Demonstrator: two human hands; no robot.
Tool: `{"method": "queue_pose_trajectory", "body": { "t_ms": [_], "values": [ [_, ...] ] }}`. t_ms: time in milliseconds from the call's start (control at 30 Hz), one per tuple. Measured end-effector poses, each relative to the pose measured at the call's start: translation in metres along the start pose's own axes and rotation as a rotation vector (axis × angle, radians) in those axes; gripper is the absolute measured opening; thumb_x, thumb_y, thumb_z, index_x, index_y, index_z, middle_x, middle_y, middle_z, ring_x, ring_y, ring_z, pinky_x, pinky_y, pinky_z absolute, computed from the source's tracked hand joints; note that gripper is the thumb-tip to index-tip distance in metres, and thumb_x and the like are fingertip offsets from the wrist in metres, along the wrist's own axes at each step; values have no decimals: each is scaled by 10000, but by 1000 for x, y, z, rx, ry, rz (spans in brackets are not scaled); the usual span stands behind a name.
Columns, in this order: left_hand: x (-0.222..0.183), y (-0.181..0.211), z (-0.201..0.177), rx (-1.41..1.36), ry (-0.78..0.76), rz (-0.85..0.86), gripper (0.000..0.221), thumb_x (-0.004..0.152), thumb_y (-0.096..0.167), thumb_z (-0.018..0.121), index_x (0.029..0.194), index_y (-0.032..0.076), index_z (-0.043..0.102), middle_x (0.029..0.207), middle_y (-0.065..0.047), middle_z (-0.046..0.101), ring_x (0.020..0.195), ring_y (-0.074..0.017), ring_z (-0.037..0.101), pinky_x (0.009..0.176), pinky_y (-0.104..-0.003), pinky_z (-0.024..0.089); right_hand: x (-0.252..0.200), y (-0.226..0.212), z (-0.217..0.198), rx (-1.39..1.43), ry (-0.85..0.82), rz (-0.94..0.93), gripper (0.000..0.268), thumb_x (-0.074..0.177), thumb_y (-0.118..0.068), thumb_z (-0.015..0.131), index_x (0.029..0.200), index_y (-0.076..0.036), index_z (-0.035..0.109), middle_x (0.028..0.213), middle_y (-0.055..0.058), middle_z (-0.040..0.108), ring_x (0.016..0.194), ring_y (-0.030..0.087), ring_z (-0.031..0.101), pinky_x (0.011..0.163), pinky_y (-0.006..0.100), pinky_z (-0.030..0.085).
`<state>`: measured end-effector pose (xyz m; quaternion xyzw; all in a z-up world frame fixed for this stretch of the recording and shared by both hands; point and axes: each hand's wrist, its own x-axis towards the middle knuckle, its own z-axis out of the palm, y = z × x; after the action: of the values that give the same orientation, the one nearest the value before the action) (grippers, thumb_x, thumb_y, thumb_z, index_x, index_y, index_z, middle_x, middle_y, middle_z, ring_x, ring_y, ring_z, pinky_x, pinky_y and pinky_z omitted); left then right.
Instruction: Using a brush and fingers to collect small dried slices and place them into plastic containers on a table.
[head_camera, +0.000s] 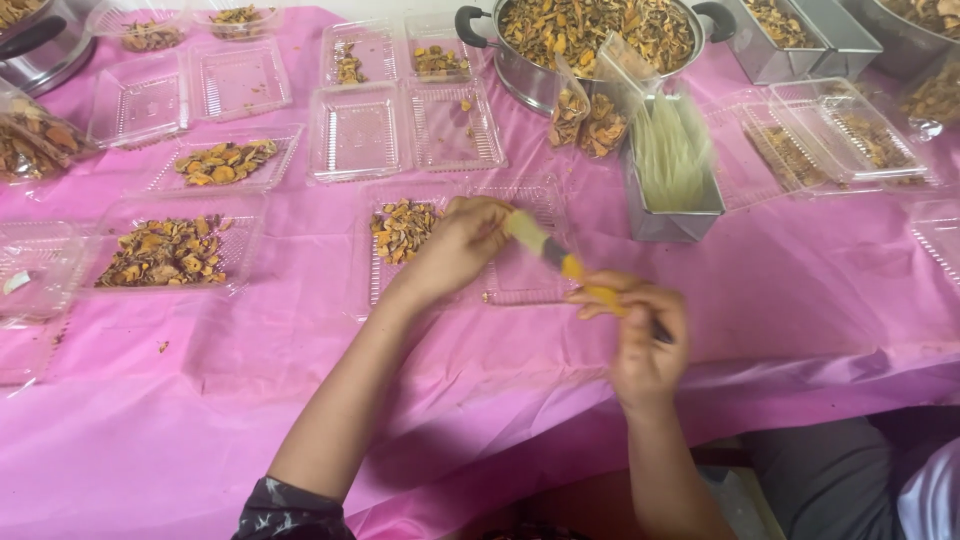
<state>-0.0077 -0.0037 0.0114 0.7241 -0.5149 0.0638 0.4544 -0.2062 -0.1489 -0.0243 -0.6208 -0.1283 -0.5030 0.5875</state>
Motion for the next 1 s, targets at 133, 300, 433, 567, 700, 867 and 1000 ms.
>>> {"method": "queue_pose_trajectory", "body": {
  "t_ms": [133,300,433,567,700,867,1000],
  "values": [
    [-6,-35,-1,-123,78,-20,94,987,167,654,950,102,711,1095,-96,737,1099,-355,644,954,-458,474,23,-10,1,-21,-59,11,256,1094,-260,436,991,-27,471,958,287,711,720,322,771,598,322,626],
    [-11,-12,-28,-389,102,-55,115,995,106,584,1020,47,680,1153,-145,694,1140,-296,610,1029,-450,441,29,-15,36,-58,-158,-94,238,1039,-173,524,920,32,544,987,329,727,693,353,776,588,390,637],
    [-19,27,-76,-557,192,-280,105,1044,127,574,1067,44,635,1008,-87,665,519,-109,611,401,-231,534,29,-17,30,-173,-187,-49,208,1044,-140,523,917,12,584,965,272,754,696,301,775,611,365,629],
    [-42,-4,-93,450,156,-310,134,911,280,722,975,183,787,1165,-80,714,1129,-366,620,984,-531,448,26,-12,12,-321,-233,-16,144,1039,-111,558,986,13,609,1165,272,717,986,374,738,850,460,580],
    [-52,-68,-79,693,152,-597,214,1001,421,614,1084,312,778,1197,58,657,1184,-299,496,998,-639,378,20,3,11,-501,-397,29,115,998,-123,636,1019,-9,645,1293,268,678,1119,470,675,903,525,549],
    [-57,-91,-82,724,157,-770,412,997,465,572,1367,304,652,1146,-104,672,1111,-340,634,908,-546,518,30,4,1,-614,-626,57,283,871,-83,744,1135,-11,672,1256,274,682,1099,451,685,909,500,563],
    [-52,-84,-82,659,44,-844,470,982,425,537,1435,313,597,1122,-162,735,1077,-391,698,912,-551,566,53,15,-32,-578,-602,-1,443,836,-65,778,1267,-37,676,1267,231,682,1161,419,654,980,512,513]
  ]
}}
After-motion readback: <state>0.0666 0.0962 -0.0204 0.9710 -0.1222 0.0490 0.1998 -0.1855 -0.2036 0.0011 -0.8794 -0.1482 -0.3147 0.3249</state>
